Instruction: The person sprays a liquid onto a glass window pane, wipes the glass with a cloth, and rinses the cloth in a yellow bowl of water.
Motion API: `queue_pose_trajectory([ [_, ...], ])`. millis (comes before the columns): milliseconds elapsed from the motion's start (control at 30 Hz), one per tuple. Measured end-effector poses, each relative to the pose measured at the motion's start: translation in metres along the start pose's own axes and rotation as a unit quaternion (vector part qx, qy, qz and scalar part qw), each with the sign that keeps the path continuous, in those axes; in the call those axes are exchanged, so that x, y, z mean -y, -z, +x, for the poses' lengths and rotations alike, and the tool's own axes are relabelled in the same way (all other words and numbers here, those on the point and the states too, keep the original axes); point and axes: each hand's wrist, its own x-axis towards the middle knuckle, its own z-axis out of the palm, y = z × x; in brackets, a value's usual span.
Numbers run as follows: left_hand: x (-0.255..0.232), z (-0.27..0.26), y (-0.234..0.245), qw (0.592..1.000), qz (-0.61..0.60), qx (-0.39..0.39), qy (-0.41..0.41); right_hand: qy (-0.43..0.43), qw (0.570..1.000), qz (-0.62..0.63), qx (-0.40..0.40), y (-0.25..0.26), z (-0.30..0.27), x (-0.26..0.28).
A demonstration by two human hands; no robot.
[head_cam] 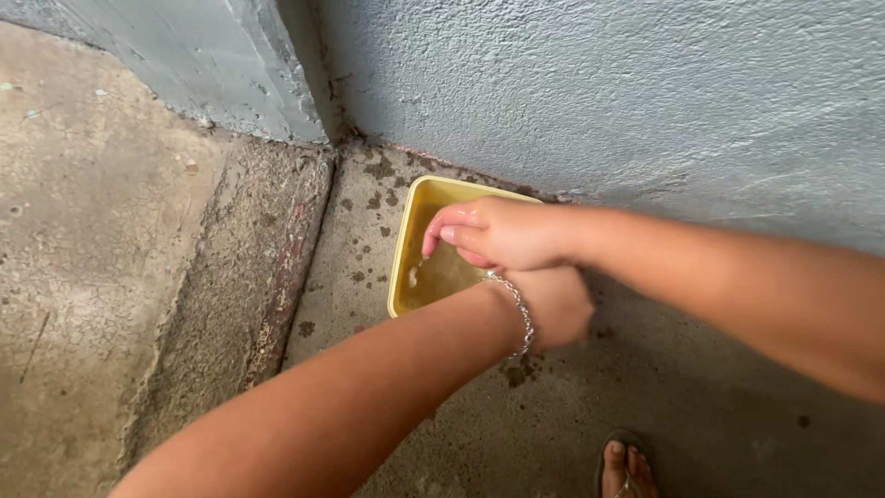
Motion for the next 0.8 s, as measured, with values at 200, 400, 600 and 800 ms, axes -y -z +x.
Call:
queue_pose_trajectory([
  [200,0.005,0.015,-0.042,0.992,-0.052,0.103,0.053,0.069,0.992,0.044,-0.095,-0.021,0.042,-0.044],
  [400,0.01,0.024,-0.075,0.982,-0.107,0.122,0.095,0.096,0.978,-0.052,-0.176,-0.026,0.056,-0.057],
  [600,0.004,0.038,-0.094,0.972,-0.154,0.127,0.126,0.105,0.974,-0.072,-0.187,-0.033,0.063,-0.069],
  [800,-0.002,0.037,-0.071,0.95,-0.186,0.091,0.235,0.119,0.972,-0.093,-0.183,-0.031,0.052,-0.064],
])
